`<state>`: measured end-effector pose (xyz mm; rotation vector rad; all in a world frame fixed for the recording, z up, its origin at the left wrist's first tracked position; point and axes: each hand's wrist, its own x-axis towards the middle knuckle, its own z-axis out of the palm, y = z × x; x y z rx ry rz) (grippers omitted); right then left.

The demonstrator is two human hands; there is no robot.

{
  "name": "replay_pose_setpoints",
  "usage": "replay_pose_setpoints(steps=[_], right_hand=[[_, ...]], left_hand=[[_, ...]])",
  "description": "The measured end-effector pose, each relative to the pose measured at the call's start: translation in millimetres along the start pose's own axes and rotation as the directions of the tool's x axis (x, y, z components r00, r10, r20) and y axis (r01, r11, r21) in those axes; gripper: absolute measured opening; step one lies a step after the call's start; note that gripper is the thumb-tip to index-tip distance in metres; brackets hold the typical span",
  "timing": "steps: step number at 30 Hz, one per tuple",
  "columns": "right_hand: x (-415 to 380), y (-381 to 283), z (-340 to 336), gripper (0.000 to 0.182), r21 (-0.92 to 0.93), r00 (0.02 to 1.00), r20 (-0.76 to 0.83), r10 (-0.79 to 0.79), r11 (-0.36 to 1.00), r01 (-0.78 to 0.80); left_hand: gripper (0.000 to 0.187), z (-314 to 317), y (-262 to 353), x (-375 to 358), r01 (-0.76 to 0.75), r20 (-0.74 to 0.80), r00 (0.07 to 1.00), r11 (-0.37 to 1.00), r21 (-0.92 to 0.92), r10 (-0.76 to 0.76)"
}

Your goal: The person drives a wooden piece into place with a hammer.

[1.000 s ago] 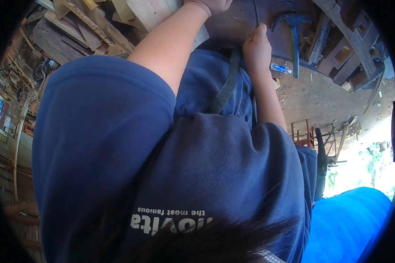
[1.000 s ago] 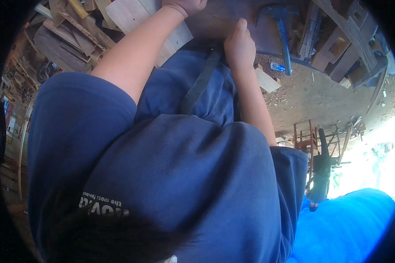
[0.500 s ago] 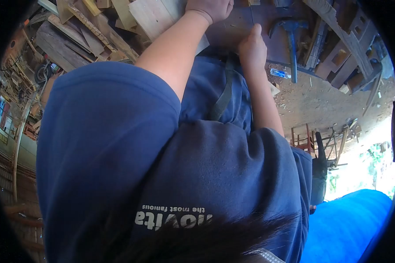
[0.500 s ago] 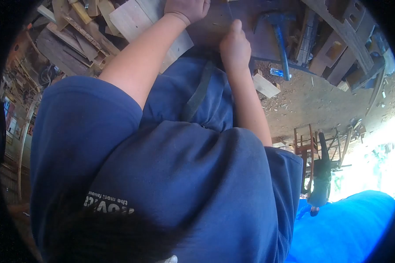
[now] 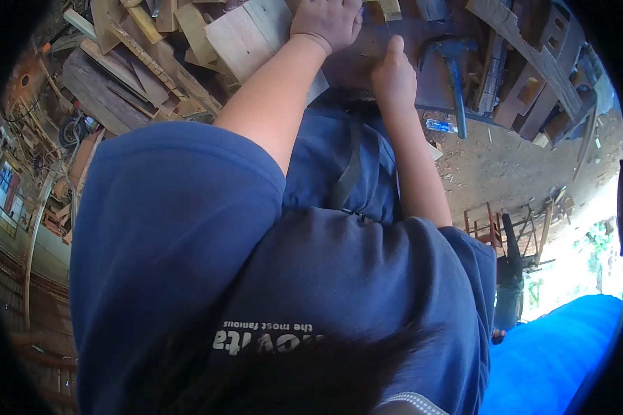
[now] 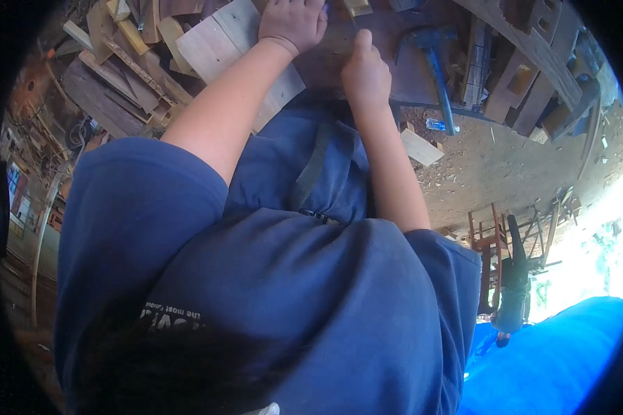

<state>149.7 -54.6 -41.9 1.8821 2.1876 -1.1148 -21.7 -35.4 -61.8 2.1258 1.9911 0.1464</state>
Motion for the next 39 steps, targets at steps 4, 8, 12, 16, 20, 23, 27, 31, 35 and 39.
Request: replay_pose_setpoints(steps=[4, 8, 12, 16, 20, 23, 27, 31, 35, 39], right_hand=[[-35.5, 20.5, 0.7, 0.025, 0.006, 0.997, 0.062, 0.051, 0.999, -0.052], [-33.4, 10.7, -2.9, 0.026, 0.012, 0.988, 0.101, 0.116, 0.993, -0.118], [5.8, -8.9, -9.1, 0.026, 0.01, 0.999, 0.041, -0.014, 1.0, 0.014], [-35.9, 28.6, 5.3, 0.025, -0.009, 0.998, 0.049, 0.028, 1.0, -0.028], [-38.8, 26.3, 4.9, 0.023, 0.042, 0.995, 0.062, 0.083, 0.995, -0.086], [6.0, -4.9, -7.4, 0.027, 0.007, 0.999, 0.052, 0.009, 1.0, -0.01], [-8.4, 4.2, -10.0, 0.027, -0.003, 0.997, 0.074, 0.01, 1.0, -0.01], [-38.2, 27.3, -3.8, 0.024, 0.026, 0.989, 0.104, 0.108, 0.993, -0.111], [10.8, -2.9, -14.1, 0.032, 0.007, 0.997, 0.07, -0.031, 1.0, 0.031], [-1.9, 6.5, -6.9, 0.032, -0.032, 0.998, 0.041, -0.04, 0.999, 0.041]], left_hand=[[0.022, 0.8, 0.3, 1.5, -0.07, -0.207, 0.976, 0.997, 0.007, 0.07], [0.022, 0.0, 1.0, 2.2, -0.024, -0.068, 0.997, 0.999, -0.025, 0.022], [0.021, 1.8, 0.3, 1.4, -0.032, -0.096, 0.995, 0.999, 0.004, 0.033], [0.021, 0.9, 0.9, 2.0, -0.016, -0.065, 0.998, 1.0, -0.007, 0.015], [0.022, 0.1, 0.7, 1.2, -0.012, -0.049, 0.999, 1.0, -0.01, 0.012], [0.022, 1.2, 1.2, 1.8, -0.01, -0.061, 0.998, 1.0, 0.011, 0.011], [0.021, 0.0, 2.1, 2.4, 0.005, -0.065, 0.998, 1.0, 0.006, -0.005], [0.02, 0.0, 1.6, 4.0, 0.004, -0.077, 0.997, 1.0, 0.012, -0.003], [0.021, 1.9, 1.1, 2.4, -0.007, -0.042, 0.999, 1.0, 0.028, 0.008], [0.022, 3.0, 2.1, 1.8, 0.001, -0.082, 0.997, 0.999, 0.054, 0.003]])
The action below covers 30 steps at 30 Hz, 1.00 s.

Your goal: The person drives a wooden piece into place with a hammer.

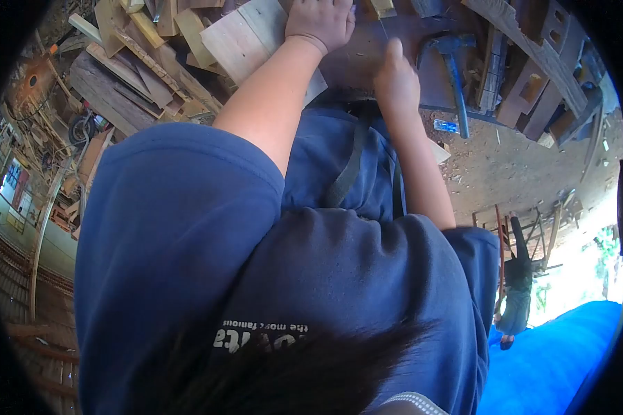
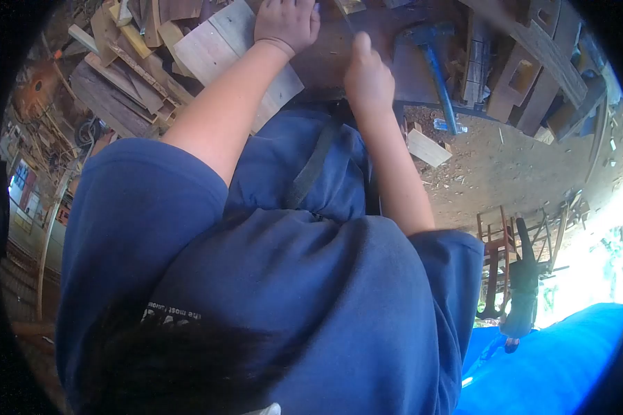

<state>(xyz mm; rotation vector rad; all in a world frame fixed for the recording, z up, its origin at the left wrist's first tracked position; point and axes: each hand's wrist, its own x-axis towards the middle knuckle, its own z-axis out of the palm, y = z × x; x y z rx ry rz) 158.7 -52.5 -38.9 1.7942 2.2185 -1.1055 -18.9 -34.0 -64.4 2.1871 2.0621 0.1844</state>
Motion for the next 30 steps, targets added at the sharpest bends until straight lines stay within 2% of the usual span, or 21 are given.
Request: replay_pose_setpoints(steps=[2, 6, 8, 12, 14, 18, 20, 21, 24, 26, 29, 30], right_hand=[[-34.3, 19.5, 0.2, 0.024, -0.004, 0.99, 0.086, 0.109, 0.994, -0.11], [-25.9, 9.9, -2.8, 0.021, 0.07, 0.987, 0.093, 0.131, 0.988, -0.138], [11.1, -8.0, -4.7, 0.027, 0.056, 1.0, 0.0, 0.004, 0.998, -0.004], [-3.2, 8.9, -4.3, 0.027, 0.038, 1.0, 0.0, -0.025, 0.999, 0.025], [-33.4, 27.3, -2.4, 0.023, 0.024, 0.994, 0.084, 0.064, 0.997, -0.067], [-15.8, 18.0, -6.0, 0.023, 0.055, 0.998, 0.027, 0.061, 0.997, -0.063], [18.8, -6.3, -15.2, 0.025, -0.008, 0.998, -0.001, -0.067, 0.998, 0.067], [18.2, -9.6, -14.4, 0.025, -0.01, 0.997, 0.008, -0.075, 0.997, 0.075], [10.2, -4.4, -12.4, 0.024, 0.03, 0.998, 0.02, -0.064, 0.998, 0.063], [-24.1, 20.2, -0.8, 0.025, 0.092, 0.998, 0.044, 0.038, 0.995, -0.042], [-28.7, 12.3, -2.6, 0.027, 0.128, 0.995, 0.059, 0.077, 0.988, -0.084], [-18.5, 5.6, -3.4, 0.027, 0.13, 0.995, 0.064, 0.078, 0.988, -0.086]], left_hand=[[0.022, -2.9, 0.4, -0.3, 0.002, 0.021, 1.0, 1.0, -0.02, -0.001], [0.024, 1.5, -1.5, 0.5, -0.021, -0.014, 1.0, 0.999, -0.027, 0.021], [0.026, 4.8, -2.5, 0.6, -0.013, -0.016, 1.0, 1.0, -0.028, 0.013], [0.028, 1.9, -0.2, 0.1, -0.004, -0.025, 1.0, 1.0, -0.025, 0.003], [0.028, 0.3, -0.6, 0.1, 0.003, -0.04, 0.999, 0.999, -0.037, -0.004], [0.026, 1.3, -0.4, -1.9, 0.0, -0.021, 1.0, 1.0, -0.026, -0.001], [0.025, 3.0, -1.4, -1.8, 0.027, 0.006, 1.0, 1.0, -0.007, -0.027], [0.025, 4.7, -1.5, -2.2, 0.029, -0.009, 1.0, 1.0, -0.012, -0.029], [0.023, 2.5, 0.0, -1.8, 0.044, -0.008, 0.999, 0.999, -0.026, -0.044], [0.023, -2.0, 0.3, -0.3, 0.056, 0.014, 0.998, 0.998, -0.03, -0.055], [0.022, -2.2, 0.7, 0.0, 0.067, 0.049, 0.997, 0.997, -0.038, -0.065], [0.022, -0.9, 0.8, -0.1, 0.053, 0.011, 0.999, 0.998, -0.029, -0.053]])
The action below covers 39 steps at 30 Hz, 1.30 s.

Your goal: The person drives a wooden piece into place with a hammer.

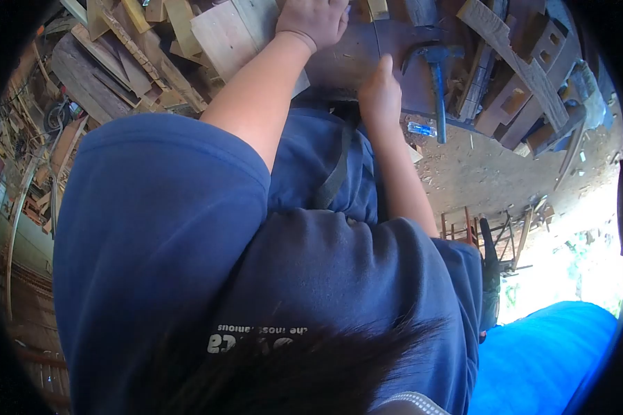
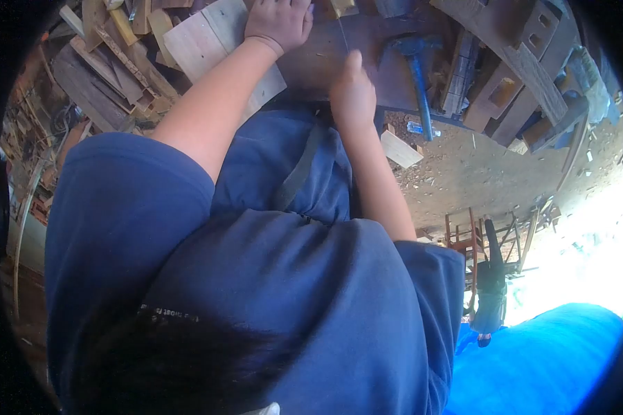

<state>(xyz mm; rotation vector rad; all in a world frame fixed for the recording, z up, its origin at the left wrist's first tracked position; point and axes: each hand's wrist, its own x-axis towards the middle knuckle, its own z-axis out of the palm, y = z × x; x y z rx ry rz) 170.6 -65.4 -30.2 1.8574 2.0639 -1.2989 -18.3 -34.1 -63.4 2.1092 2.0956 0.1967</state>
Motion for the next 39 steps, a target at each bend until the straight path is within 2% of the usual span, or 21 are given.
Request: replay_pose_setpoints(steps=[5, 7, 9, 11, 13, 14, 16, 19, 21, 23, 24, 25, 26, 27, 29, 31, 32, 34, 35, 37, 39], right_hand=[[22.2, -11.5, -7.1, 0.031, -0.057, 0.995, -0.033, -0.094, 0.994, 0.092], [-14.2, 19.6, -1.1, 0.031, -0.087, 1.0, 0.017, -0.02, 0.996, 0.021], [-47.6, 31.1, -15.0, 0.028, -0.114, 0.984, 0.104, 0.144, 0.985, -0.132], [-81.3, 48.3, -27.4, 0.024, -0.098, 0.994, -0.075, 0.083, 0.991, -0.09], [-105.0, 57.5, -56.5, 0.022, 0.017, 0.981, -0.078, 0.179, 0.984, -0.178], [-110.2, 60.9, -64.6, 0.022, 0.02, 0.982, -0.1, 0.163, 0.987, -0.162], [-114.1, 65.0, -75.0, 0.025, -0.004, 0.931, -0.256, 0.261, 0.963, -0.271], [-98.7, 56.7, -86.3, 0.026, 0.003, 0.929, -0.344, 0.137, 0.99, -0.144], [-83.7, 45.7, -92.4, 0.027, 0.01, 0.927, -0.355, 0.12, 0.992, -0.125], [-66.8, 30.6, -97.1, 0.028, -0.03, 0.893, -0.45, 0.004, 0.999, -0.019], [-55.3, 28.4, -97.1, 0.028, -0.028, 0.887, -0.462, -0.016, 1.0, 0.003], [-41.0, 29.6, -95.2, 0.031, -0.055, 0.887, -0.46, -0.051, 0.998, 0.029], [-28.7, 29.0, -92.1, 0.035, -0.084, 0.887, -0.454, -0.09, 0.995, 0.058], [-17.9, 23.4, -88.8, 0.035, -0.089, 0.88, -0.459, -0.122, 0.992, 0.091], [3.4, 8.3, -79.8, 0.048, -0.395, 0.811, -0.521, -0.264, 0.917, 0.045], [18.5, -8.2, -67.6, 0.061, -0.438, 0.806, -0.516, -0.289, 0.898, 0.041], [22.9, -19.0, -64.3, 0.065, -0.481, 0.795, -0.439, -0.42, 0.856, 0.187], [33.2, -37.3, -57.7, 0.069, -0.539, 0.775, -0.226, -0.591, 0.738, 0.406], [38.4, -44.4, -52.5, 0.069, -0.539, 0.762, -0.239, -0.602, 0.735, 0.411], [46.2, -50.4, -37.7, 0.064, -0.597, 0.797, 0.051, -0.602, 0.621, 0.508], [49.4, -47.8, -22.2, 0.061, -0.611, 0.783, -0.018, -0.622, 0.627, 0.484]], left_hand=[[0.022, -3.9, 1.3, 1.3, 0.011, 0.038, 0.999, 1.0, -0.002, -0.01], [0.022, -3.2, 0.4, 1.4, -0.013, -0.047, 0.999, 0.999, -0.038, 0.011], [0.023, -6.1, 0.3, 2.1, -0.021, -0.017, 1.0, 1.0, -0.007, 0.02], [0.023, -3.4, -0.8, -1.2, -0.036, 0.004, 0.999, 0.999, 0.03, 0.035], [0.026, 10.9, -5.4, -4.0, -0.045, -0.082, 0.995, 0.995, 0.088, 0.052], [0.016, -0.8, -1.1, -2.1, -0.013, 0.027, 1.0, 0.999, 0.037, 0.012], [0.016, 0.7, -2.2, -1.6, -0.026, -0.037, 0.999, 0.999, 0.02, 0.027], [0.021, -4.1, -5.3, -2.1, -0.013, -0.032, 0.999, 1.0, -0.018, 0.012], [0.027, -8.2, -14.7, 1.1, 0.079, 0.002, 0.997, 0.942, -0.325, -0.083], [0.038, -39.0, -22.7, -2.6, 0.157, 0.046, 0.987, 0.912, -0.378, -0.151], [0.042, -54.3, -26.2, -7.0, 0.295, -0.032, 0.954, 0.951, -0.097, -0.299], [0.045, -67.1, -32.7, -12.3, 0.442, -0.15, 0.895, 0.88, 0.174, -0.42], [0.05, -77.6, -44.7, -22.6, 0.454, -0.154, 0.89, 0.805, 0.382, -0.429], [0.05, -81.1, -55.3, -35.5, 0.476, -0.184, 0.879, 0.791, 0.383, -0.44], [0.054, -81.8, -73.2, -60.5, 0.505, 0.069, 0.829, 0.796, 0.335, -0.555], [0.051, -93.3, -81.8, -76.1, 0.504, 0.034, 0.851, 0.835, 0.22, -0.523], [0.047, -98.5, -84.3, -83.4, 0.466, 0.028, 0.882, 0.879, 0.099, -0.471], [0.043, -100.3, -88.0, -94.1, 0.445, -0.1, 0.893, 0.893, 0.067, -0.438], [0.04, -101.1, -89.8, -98.5, 0.411, -0.197, 0.896, 0.911, 0.032, -0.398], [0.039, -117.4, -89.7, -110.2, 0.465, -0.23, 0.861, 0.885, -0.002, -0.453], [0.038, -128.5, -96.1, -123.0, 0.551, -0.279, 0.786, 0.83, -0.088, -0.552]])
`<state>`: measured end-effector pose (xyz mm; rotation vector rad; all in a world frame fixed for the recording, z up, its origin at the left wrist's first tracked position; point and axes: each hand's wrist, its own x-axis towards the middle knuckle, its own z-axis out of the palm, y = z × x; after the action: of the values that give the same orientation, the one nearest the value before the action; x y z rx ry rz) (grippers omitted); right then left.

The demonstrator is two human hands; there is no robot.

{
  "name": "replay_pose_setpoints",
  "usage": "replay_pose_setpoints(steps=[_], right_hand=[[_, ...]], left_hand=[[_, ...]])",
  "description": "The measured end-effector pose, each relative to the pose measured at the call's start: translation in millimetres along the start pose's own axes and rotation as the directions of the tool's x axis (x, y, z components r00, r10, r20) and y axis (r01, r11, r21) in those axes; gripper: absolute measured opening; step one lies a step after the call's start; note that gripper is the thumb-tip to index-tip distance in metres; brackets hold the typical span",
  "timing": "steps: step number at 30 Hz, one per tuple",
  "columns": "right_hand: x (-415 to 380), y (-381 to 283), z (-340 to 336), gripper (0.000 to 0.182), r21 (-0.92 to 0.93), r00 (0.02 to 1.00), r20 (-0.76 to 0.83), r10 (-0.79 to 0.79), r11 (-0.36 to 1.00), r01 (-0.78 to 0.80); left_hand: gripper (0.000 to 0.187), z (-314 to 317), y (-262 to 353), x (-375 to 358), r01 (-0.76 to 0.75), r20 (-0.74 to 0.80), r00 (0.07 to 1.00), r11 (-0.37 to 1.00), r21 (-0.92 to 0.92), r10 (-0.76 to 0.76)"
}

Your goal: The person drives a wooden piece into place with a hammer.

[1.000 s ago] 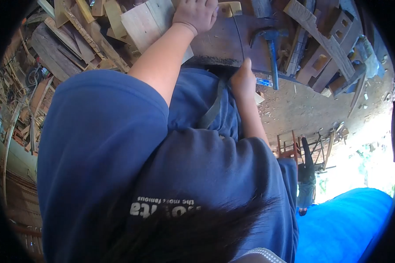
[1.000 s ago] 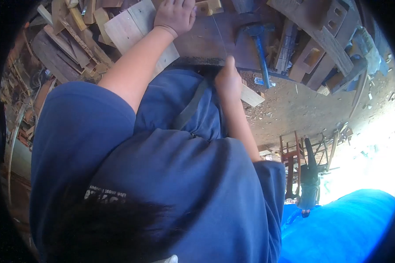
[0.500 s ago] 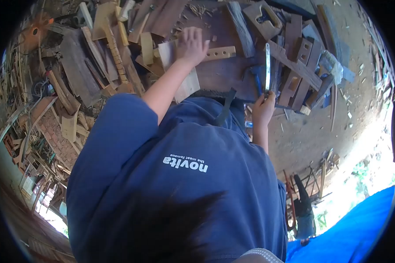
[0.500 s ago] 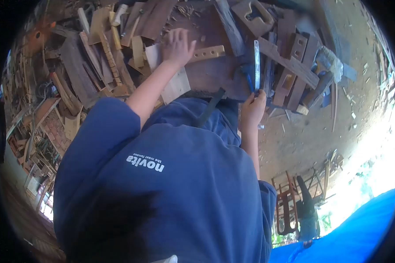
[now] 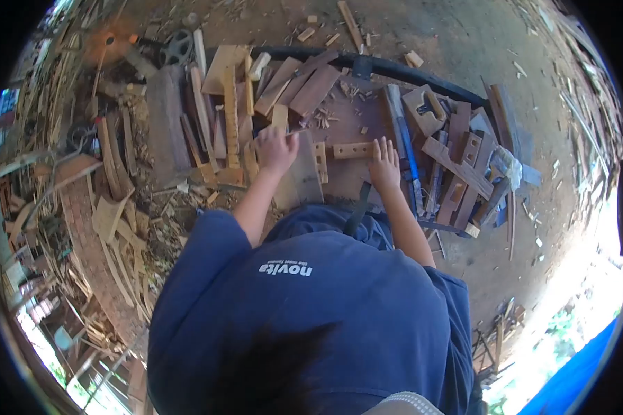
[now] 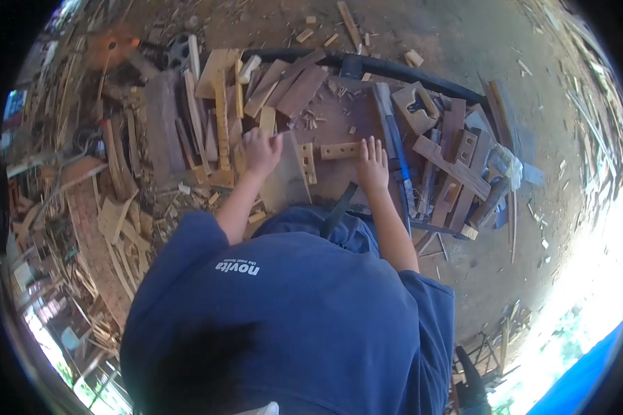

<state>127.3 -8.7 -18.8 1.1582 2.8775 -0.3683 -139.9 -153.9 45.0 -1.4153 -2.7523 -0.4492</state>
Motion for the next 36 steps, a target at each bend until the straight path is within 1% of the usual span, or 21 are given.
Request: replay_pose_setpoints(steps=[2, 3, 5, 6, 8, 9, 14, 16, 18, 20, 22, 23, 25, 26, 28, 29, 31, 32, 34, 35, 36], right_hand=[[-7.1, 4.8, 2.2, 0.058, -0.027, 0.997, -0.064, 0.044, 0.999, -0.046], [-14.7, 8.1, 0.9, 0.054, 0.047, 0.999, -0.04, 0.031, 0.998, -0.029], [-27.9, 15.9, -3.6, 0.049, 0.264, 0.999, -0.004, 0.035, 0.964, -0.033], [-33.9, 18.8, -6.2, 0.049, 0.263, 0.998, -0.008, 0.068, 0.963, -0.064], [-50.8, 21.5, -9.7, 0.047, 0.414, 0.959, -0.167, 0.227, 0.9, -0.141], [-60.6, 23.2, -14.6, 0.047, 0.418, 0.952, -0.165, 0.258, 0.892, -0.169], [-120.8, 35.6, -22.2, 0.041, 0.329, 0.872, -0.181, 0.455, 0.863, -0.382], [-142.7, 41.0, -10.9, 0.043, 0.289, 0.853, -0.159, 0.498, 0.849, -0.442], [-155.6, 40.1, -6.6, 0.044, 0.238, 0.837, -0.141, 0.528, 0.839, -0.489], [-161.4, 37.4, -6.7, 0.045, 0.27, 0.804, -0.109, 0.585, 0.796, -0.542], [-161.3, 32.3, -7.9, 0.049, 0.166, 0.718, -0.15, 0.68, 0.733, -0.659], [-161.3, 31.9, -8.9, 0.049, 0.175, 0.703, -0.144, 0.696, 0.717, -0.675], [-158.3, 33.9, -7.5, 0.049, 0.013, 0.633, -0.133, 0.763, 0.64, -0.769], [-156.9, 36.0, -7.5, 0.049, 0.021, 0.622, -0.125, 0.773, 0.629, -0.777], [-158.2, 45.3, 2.3, 0.045, -0.024, 0.661, -0.09, 0.745, 0.662, -0.749], [-158.9, 52.4, 10.5, 0.039, -0.033, 0.693, -0.082, 0.716, 0.693, -0.72], [-160.0, 56.5, 12.3, 0.038, -0.04, 0.719, -0.04, 0.694, 0.718, -0.695], [-157.9, 57.2, 9.6, 0.036, -0.05, 0.742, -0.019, 0.671, 0.74, -0.67], [-151.3, 56.0, 2.6, 0.035, -0.031, 0.744, 0.04, 0.666, 0.746, -0.666], [-149.5, 55.4, 0.0, 0.036, -0.004, 0.737, 0.055, 0.673, 0.739, -0.674], [-149.0, 55.0, -1.8, 0.036, 0.02, 0.728, 0.069, 0.682, 0.728, -0.685]], left_hand=[[0.039, -0.4, -26.1, -6.1, 0.103, -0.036, 0.994, 0.994, -0.045, -0.104], [0.041, -2.1, -38.9, -6.6, 0.154, -0.032, 0.987, 0.987, -0.051, -0.155], [0.042, -18.9, -51.1, 2.1, 0.311, 0.136, 0.949, 0.914, -0.261, -0.284], [0.042, -13.7, -65.0, 10.7, 0.285, 0.149, 0.956, 0.921, -0.266, -0.253], [0.041, 7.4, -89.3, 25.3, 0.241, 0.257, 0.948, 0.95, -0.197, -0.187], [0.036, 9.9, -86.6, 36.5, 0.099, 0.208, 0.975, 0.989, -0.112, -0.074], [0.031, 48.8, -40.3, 133.4, -0.076, 0.174, 0.978, 0.974, -0.213, 0.114], [0.045, 59.3, -7.6, 169.0, -0.119, 0.158, 0.978, 0.987, -0.112, 0.136], [0.052, 76.0, 13.6, 200.7, -0.173, 0.16, 0.97, 0.981, -0.093, 0.186], [0.059, 85.8, 31.8, 213.9, -0.225, 0.16, 0.959, 0.971, -0.079, 0.235], [0.061, 81.2, 54.6, 222.7, -0.07, 0.472, 0.881, 0.99, 0.123, 0.004], [0.061, 80.8, 63.8, 222.8, -0.093, 0.481, 0.876, 0.988, 0.126, 0.021], [0.06, 93.3, 65.4, 223.4, -0.151, 0.495, 0.869, 0.946, 0.288, -0.012], [0.06, 99.7, 64.8, 222.2, -0.167, 0.501, 0.865, 0.941, 0.294, -0.003], [0.057, 99.3, 64.9, 213.7, -0.358, 0.46, 0.856, 0.912, 0.201, 0.235], [0.057, 95.3, 64.2, 209.2, -0.361, 0.47, 0.852, 0.909, 0.21, 0.23], [0.046, 64.1, 77.8, 195.5, -0.519, 0.384, 0.751, 0.84, -0.159, 0.537], [0.046, 52.9, 80.0, 188.4, -0.506, 0.396, 0.758, 0.851, -0.145, 0.518], [0.036, 31.7, 86.7, 174.9, -0.418, 0.27, 0.755, 0.756, -0.505, 0.598], [0.03, 20.1, 89.7, 162.0, -0.266, 0.25, 0.817, 0.724, -0.636, 0.52], [0.03, 17.8, 90.2, 149.8, -0.258, 0.256, 0.822, 0.733, -0.629, 0.509]])
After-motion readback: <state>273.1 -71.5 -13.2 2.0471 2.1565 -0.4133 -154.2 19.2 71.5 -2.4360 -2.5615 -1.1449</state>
